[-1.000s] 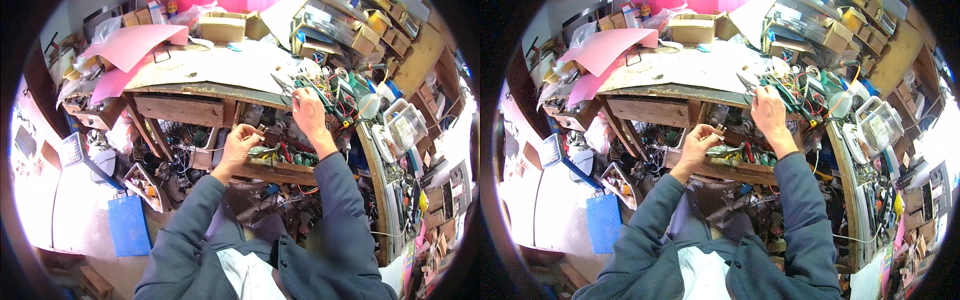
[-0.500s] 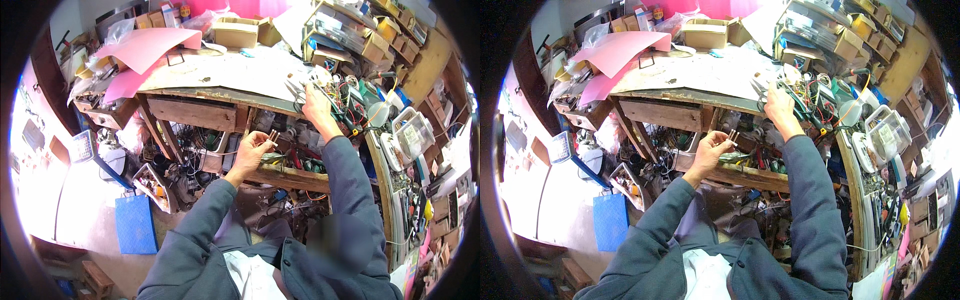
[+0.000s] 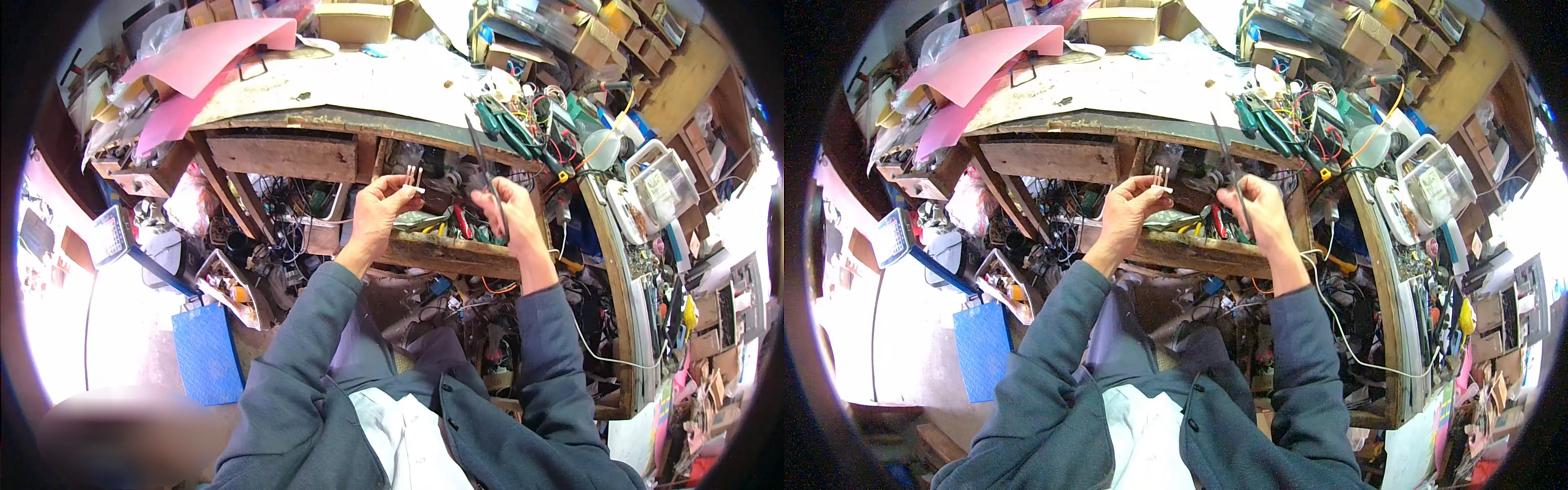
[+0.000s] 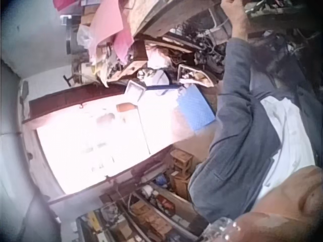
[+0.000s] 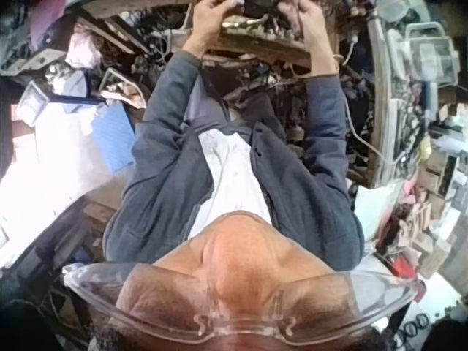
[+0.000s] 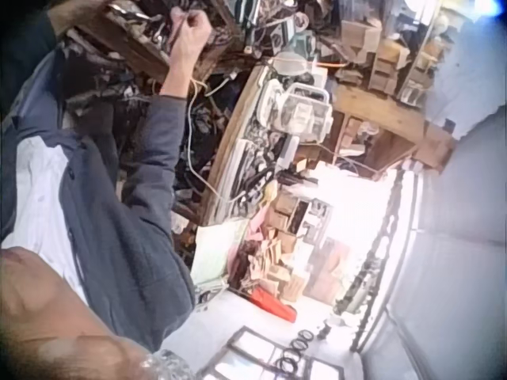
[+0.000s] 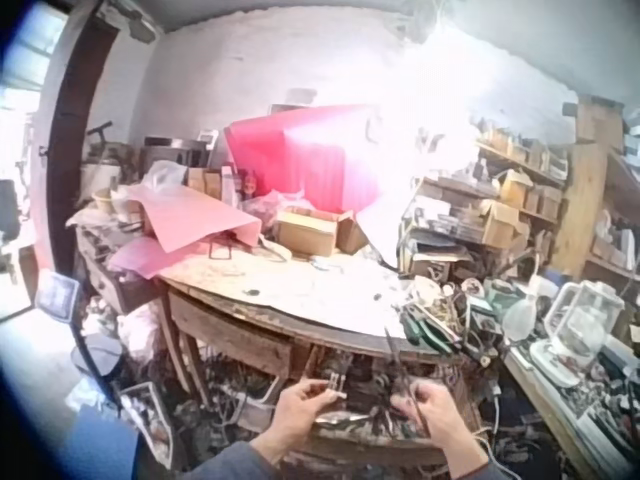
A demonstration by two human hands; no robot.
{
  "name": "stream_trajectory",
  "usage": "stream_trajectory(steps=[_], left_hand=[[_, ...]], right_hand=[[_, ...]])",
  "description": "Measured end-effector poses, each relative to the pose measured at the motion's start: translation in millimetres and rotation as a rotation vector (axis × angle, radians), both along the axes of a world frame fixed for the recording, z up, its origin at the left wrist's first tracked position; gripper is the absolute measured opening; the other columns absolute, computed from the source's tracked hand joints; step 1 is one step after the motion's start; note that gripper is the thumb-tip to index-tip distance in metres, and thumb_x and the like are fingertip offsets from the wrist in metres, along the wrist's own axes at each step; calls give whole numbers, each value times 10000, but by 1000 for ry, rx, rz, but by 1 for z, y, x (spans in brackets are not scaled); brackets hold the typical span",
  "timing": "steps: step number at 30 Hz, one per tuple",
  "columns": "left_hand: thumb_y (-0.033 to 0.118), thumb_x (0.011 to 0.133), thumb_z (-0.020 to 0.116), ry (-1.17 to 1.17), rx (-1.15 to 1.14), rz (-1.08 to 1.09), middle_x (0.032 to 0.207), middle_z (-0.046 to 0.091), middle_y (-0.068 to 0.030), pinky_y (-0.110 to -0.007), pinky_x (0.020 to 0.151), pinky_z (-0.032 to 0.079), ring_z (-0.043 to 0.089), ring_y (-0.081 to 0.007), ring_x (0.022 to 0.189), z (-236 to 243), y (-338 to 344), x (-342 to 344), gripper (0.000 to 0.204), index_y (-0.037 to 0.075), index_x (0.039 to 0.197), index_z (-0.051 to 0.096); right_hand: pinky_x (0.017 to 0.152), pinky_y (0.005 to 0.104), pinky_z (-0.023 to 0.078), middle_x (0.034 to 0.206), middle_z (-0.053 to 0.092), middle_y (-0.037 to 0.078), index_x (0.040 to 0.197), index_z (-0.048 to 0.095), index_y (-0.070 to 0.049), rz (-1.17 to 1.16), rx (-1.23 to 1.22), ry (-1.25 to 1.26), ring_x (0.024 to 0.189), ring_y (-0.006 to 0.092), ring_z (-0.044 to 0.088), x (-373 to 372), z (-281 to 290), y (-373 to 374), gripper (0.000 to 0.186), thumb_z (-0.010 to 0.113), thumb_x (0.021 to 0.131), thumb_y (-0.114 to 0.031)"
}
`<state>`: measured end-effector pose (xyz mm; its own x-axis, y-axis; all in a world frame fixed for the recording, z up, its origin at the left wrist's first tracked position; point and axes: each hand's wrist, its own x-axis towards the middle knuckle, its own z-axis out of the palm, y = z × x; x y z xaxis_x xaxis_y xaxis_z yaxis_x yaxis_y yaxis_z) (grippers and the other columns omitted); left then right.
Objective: The person strips insulation from a white wire using a yellow utility knife and then uses red-handled pliers to cut and twist the exposed conductors. The person works at a cluttered workbench with various tools and electronic components visible.
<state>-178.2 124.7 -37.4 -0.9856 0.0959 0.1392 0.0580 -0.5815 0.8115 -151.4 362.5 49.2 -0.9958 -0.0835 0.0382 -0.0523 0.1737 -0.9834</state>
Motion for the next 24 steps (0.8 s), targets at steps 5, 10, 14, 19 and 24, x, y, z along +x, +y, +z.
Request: stream_trajectory(steps=[5,10,14,19,24], left_hand=[[65,931,711,-15,-32,10,996,715,-137,-347,824,611,720,-221,849,5,2,3,211,-31,1099,628],[38,952,673,5,59,3,989,705,-128,-356,835,611,708,-215,870,4,-1,2,178,-36,1107,628],[57,958,676,40,-42,20,998,707,-117,-338,829,607,710,-202,867,0,-2,2,175,-30,1104,633],[70,955,685,26,-65,30,1012,709,-119,-322,818,600,714,-194,850,2,0,4,188,-21,1111,633],[61,960,674,9,-6,36,1015,702,-122,-332,825,606,714,-210,852,-5,-4,5,186,-28,1116,622]], right_hand=[[636,325,464,721,641,41,814,657,-18,-265,421,228,677,142,579,-14,-27,19,348,820,816,-326],[807,457,546,903,709,247,880,708,3,-379,866,394,877,393,700,-44,29,3,296,694,785,-276],[848,445,534,936,706,218,1026,662,15,-385,1037,647,909,393,681,-99,25,-2,354,762,776,-214],[731,482,568,933,674,212,932,632,-10,-405,1151,1032,843,400,696,-114,19,-14,193,712,863,-171],[808,476,561,983,683,235,948,660,4,-86,1188,357,928,395,693,-29,18,-49,322,705,880,-308]])
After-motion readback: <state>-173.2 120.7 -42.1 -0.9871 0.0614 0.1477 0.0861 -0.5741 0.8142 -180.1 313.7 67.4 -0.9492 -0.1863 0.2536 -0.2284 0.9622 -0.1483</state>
